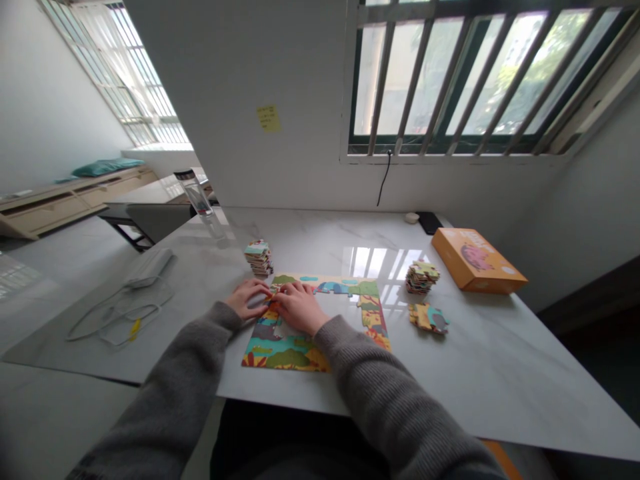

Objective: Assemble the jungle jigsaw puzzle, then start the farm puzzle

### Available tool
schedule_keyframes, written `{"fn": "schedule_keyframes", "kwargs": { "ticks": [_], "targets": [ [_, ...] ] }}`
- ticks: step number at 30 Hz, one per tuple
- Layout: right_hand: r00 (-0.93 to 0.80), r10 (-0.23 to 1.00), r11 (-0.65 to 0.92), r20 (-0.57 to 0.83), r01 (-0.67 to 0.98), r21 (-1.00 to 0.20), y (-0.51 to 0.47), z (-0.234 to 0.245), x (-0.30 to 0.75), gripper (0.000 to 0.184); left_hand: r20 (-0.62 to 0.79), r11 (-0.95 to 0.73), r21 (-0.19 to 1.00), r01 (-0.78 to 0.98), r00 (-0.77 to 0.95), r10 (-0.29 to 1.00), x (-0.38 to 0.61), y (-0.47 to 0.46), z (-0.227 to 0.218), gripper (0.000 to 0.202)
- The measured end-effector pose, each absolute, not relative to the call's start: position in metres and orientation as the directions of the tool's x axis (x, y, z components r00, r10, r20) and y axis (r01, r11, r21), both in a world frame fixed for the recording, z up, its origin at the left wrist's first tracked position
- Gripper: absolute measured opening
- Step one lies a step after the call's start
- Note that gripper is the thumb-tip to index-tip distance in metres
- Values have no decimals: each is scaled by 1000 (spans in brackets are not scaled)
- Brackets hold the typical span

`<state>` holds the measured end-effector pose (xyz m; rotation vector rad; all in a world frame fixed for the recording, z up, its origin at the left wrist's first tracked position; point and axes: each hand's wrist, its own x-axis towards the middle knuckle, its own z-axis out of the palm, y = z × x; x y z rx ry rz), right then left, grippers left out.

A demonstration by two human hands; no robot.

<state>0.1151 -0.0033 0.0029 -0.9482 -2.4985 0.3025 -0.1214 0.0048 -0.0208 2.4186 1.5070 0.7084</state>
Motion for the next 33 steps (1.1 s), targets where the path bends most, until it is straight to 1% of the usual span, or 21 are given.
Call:
{"fn": "schedule_keyframes", "kwargs": {
  "ticks": [5,11,15,19,24,33],
  "targets": [
    [-659,674,736,332,567,-370,-3,4,116,28,310,-458,390,799,354,882,-117,0,-19,25],
    [-566,739,673,365,599,-435,13,7,124,29,352,-423,330,844,305,885,-103,-17,-23,36],
    [-564,758,652,326,638,-410,26,6,125,31,371,-374,313,873,250,894,-93,-37,-26,43],
    [-593,745,667,307,653,-358,37,4,116,33,361,-332,290,898,219,906,-89,-48,-28,50],
    [-608,738,674,292,659,-333,54,4,101,34,290,-329,264,907,251,924,-93,-46,-31,46],
    [-597,732,681,327,656,-327,57,-4,101,28,287,-333,261,906,256,923,-92,-47,-29,42]
  ]
}}
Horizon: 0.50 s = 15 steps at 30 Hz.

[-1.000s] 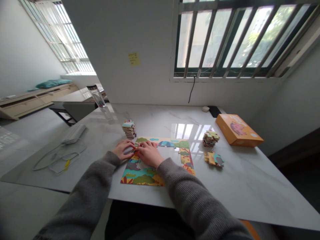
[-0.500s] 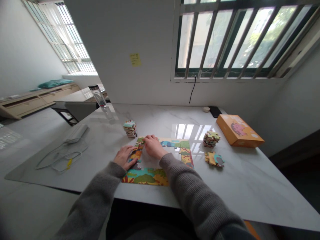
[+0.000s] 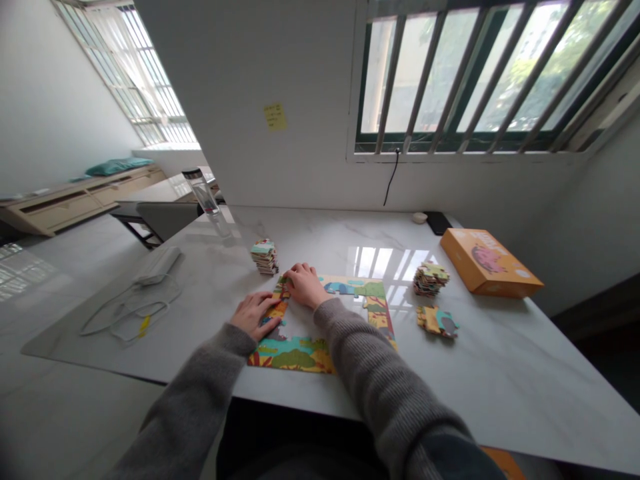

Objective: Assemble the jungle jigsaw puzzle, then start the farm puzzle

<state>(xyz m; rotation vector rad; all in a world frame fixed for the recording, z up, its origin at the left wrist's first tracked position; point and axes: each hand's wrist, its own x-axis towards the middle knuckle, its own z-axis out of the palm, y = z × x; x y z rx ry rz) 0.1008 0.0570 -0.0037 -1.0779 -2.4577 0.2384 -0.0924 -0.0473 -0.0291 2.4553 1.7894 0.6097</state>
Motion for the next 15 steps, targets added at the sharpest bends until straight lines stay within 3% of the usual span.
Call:
{"fn": "schedule_keyframes", "kwargs": {
  "ticks": [15],
  "targets": [
    [-597,735,678,320,643,-357,56,-3,100,29,235,-284,161,945,242,941,-80,-54,-18,40]
  ]
}}
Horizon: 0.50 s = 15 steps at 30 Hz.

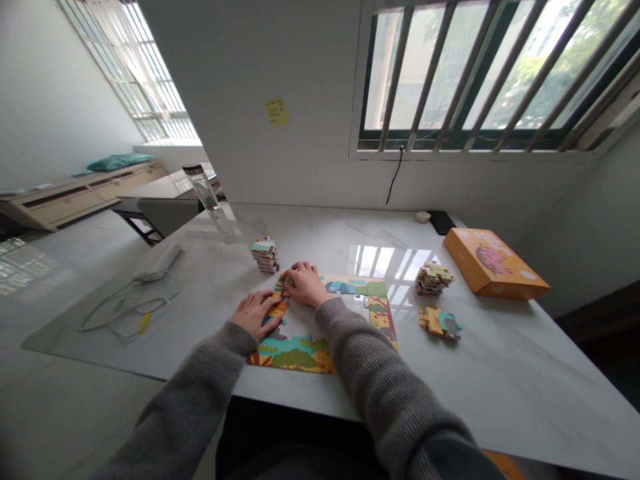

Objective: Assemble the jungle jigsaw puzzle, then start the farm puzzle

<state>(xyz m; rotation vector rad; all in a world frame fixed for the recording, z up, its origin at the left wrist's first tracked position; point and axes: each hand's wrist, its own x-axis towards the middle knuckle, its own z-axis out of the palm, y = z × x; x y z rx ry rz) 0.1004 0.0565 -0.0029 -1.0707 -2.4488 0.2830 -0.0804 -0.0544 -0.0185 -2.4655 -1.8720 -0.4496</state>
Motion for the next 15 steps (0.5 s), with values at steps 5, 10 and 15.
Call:
{"fn": "schedule_keyframes", "kwargs": {
  "ticks": [5,10,15],
  "targets": [
    [-594,736,677,325,651,-343,55,-3,100,29,231,-273,153,950,234,944,-82,-53,-22,48],
    [-603,724,689,335,652,-316,53,-3,101,29,238,-221,157,963,180,955,-78,-47,-14,42],
    [-604,725,688,332,656,-310,53,-2,101,28,220,-158,95,983,134,966,-69,-37,-3,37]
  ]
}}
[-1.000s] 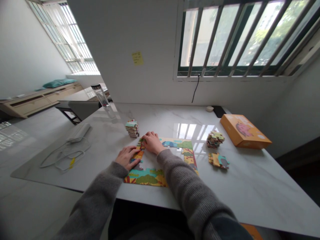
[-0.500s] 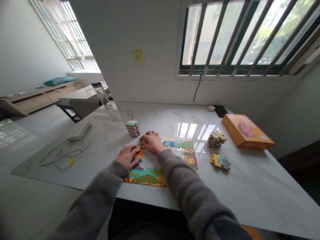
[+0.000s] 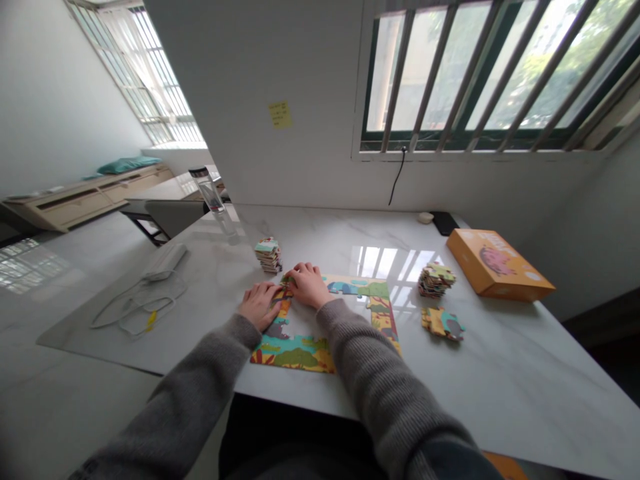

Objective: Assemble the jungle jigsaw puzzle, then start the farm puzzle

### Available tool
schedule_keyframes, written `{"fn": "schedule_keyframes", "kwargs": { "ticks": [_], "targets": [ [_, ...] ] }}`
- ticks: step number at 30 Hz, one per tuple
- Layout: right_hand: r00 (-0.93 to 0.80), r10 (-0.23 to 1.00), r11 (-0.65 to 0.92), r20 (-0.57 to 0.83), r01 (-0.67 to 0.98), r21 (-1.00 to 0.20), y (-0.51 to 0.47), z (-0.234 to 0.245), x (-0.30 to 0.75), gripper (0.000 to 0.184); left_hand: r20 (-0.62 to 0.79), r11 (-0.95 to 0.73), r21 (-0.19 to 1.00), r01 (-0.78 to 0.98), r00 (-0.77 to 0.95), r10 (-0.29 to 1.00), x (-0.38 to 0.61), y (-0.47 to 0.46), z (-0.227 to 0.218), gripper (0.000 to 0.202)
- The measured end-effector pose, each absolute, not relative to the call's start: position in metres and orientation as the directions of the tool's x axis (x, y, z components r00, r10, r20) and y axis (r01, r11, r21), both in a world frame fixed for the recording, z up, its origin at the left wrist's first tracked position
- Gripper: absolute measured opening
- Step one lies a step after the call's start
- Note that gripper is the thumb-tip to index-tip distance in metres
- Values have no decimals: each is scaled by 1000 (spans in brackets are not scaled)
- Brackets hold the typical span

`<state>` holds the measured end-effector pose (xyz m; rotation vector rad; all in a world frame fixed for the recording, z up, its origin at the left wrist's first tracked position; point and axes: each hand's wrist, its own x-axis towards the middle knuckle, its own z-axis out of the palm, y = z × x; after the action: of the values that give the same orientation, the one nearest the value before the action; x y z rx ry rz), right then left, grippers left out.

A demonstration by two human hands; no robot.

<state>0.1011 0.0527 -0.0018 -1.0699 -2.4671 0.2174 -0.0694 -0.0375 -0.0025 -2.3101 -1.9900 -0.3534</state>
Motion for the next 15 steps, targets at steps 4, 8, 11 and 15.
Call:
{"fn": "schedule_keyframes", "kwargs": {
  "ticks": [4,8,11,15],
  "targets": [
    [-608,724,689,326,658,-303,53,-1,101,29,227,-161,21,987,152,962,-64,-34,0,40],
    [-608,725,688,324,662,-295,54,-2,100,33,225,-153,-14,988,152,962,-62,-28,0,39],
    [-602,730,682,323,666,-302,55,-4,100,34,217,-146,-9,989,144,965,-61,-26,0,37],
    [-592,736,676,329,664,-319,56,-4,100,32,226,-139,11,990,133,965,-62,-26,0,37]
  ]
}}
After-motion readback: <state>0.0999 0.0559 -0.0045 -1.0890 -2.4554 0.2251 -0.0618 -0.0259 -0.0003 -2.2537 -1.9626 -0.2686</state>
